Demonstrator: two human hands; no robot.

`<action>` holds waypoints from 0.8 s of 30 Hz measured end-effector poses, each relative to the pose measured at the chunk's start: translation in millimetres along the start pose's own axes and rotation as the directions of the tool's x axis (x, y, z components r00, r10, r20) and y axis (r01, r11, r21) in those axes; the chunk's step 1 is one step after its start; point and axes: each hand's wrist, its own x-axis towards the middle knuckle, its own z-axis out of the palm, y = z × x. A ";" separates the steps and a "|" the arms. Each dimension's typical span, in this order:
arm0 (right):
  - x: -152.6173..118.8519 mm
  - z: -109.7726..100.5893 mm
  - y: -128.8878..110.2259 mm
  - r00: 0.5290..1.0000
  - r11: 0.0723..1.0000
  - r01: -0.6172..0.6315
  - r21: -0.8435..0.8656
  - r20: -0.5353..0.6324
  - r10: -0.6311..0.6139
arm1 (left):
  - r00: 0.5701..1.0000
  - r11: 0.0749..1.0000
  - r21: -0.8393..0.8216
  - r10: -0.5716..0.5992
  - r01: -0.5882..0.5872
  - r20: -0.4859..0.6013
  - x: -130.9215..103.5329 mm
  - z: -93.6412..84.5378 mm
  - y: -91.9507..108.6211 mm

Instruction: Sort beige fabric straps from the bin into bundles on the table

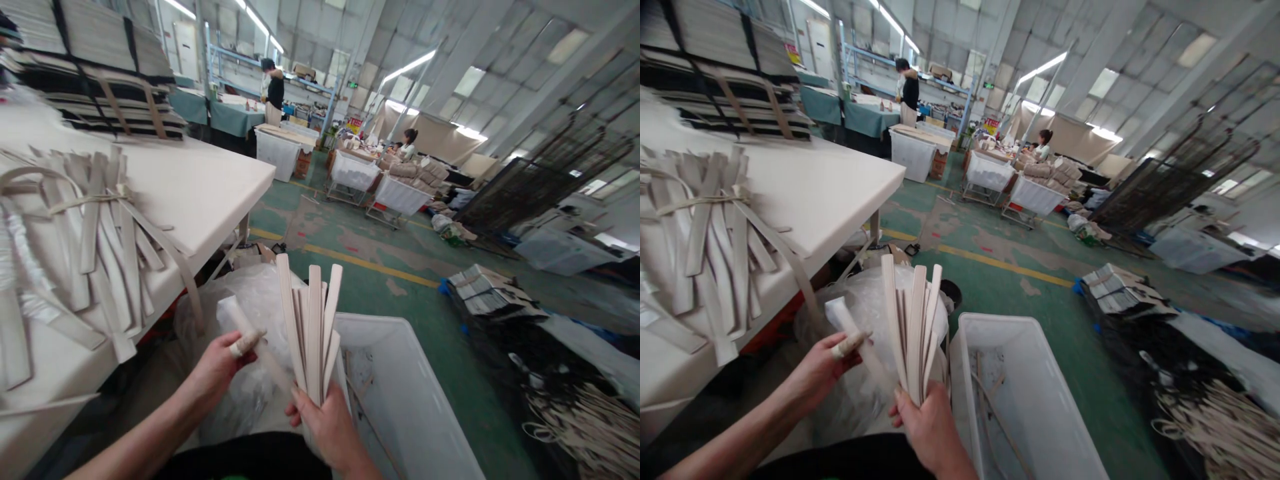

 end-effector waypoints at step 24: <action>8.2 27.9 -21.3 0.970 0.990 0.137 -0.030 -0.197 -0.140 | 0.938 0.989 0.080 0.094 -0.128 0.334 -12.1 4.8 -7.1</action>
